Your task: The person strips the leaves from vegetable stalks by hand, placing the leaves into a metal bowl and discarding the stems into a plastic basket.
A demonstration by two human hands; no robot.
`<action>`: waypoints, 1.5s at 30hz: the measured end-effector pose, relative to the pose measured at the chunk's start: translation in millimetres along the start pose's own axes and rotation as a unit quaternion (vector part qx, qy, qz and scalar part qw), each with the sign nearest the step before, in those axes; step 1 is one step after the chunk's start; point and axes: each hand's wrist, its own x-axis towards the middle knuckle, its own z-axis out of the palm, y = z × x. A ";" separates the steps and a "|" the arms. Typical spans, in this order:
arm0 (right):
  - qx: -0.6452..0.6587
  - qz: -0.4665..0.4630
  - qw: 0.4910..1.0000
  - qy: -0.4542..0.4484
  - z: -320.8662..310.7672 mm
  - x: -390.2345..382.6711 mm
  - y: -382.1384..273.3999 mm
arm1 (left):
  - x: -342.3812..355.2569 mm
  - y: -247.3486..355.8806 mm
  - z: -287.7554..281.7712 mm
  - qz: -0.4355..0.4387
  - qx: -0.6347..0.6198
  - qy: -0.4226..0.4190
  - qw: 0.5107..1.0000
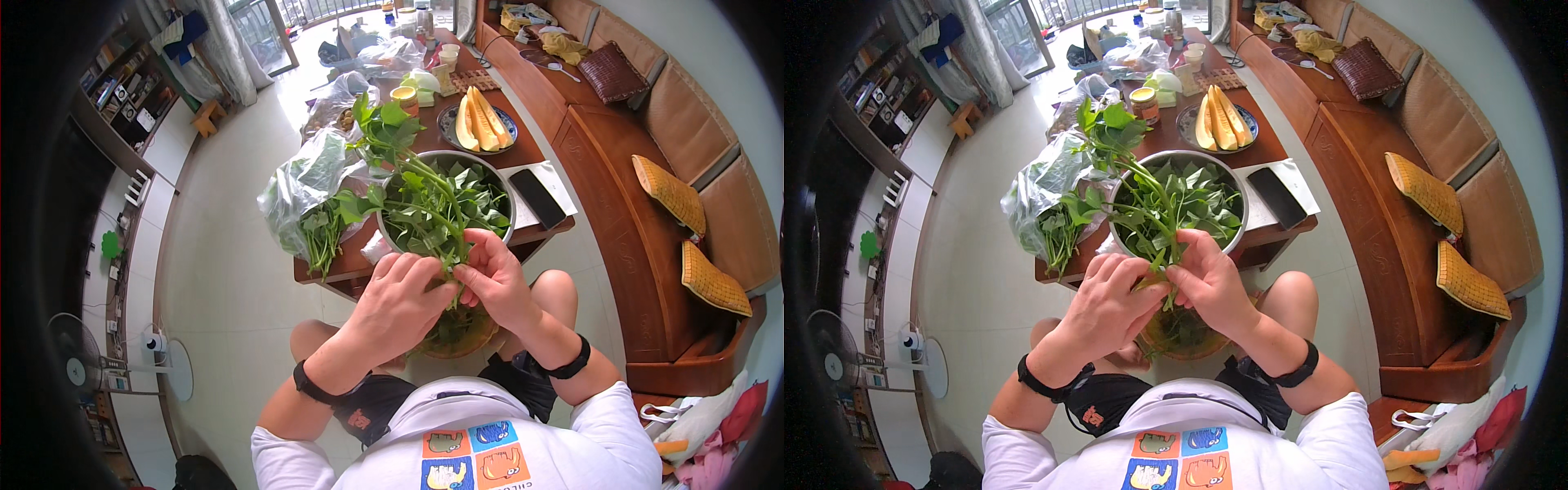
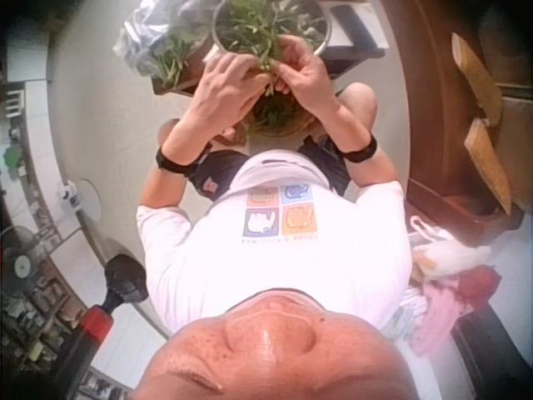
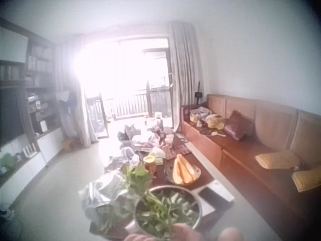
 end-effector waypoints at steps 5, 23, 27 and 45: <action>0.011 -0.017 1.000 0.008 -0.1 1.7 0.2 | 6.8 -3.9 4.8 0.051 0.027 -0.001 0.998; -0.081 -0.012 0.996 0.030 7.0 0.6 3.0 | 10.8 -4.9 8.5 0.022 0.002 -0.025 0.999; -0.107 -0.043 0.993 0.038 9.3 0.1 13.4 | 10.5 -2.1 11.1 -0.016 -0.009 -0.074 0.997; -0.086 -0.044 0.993 0.069 13.6 3.9 -4.5 | -14.3 12.7 40.4 -0.257 -0.298 0.114 0.912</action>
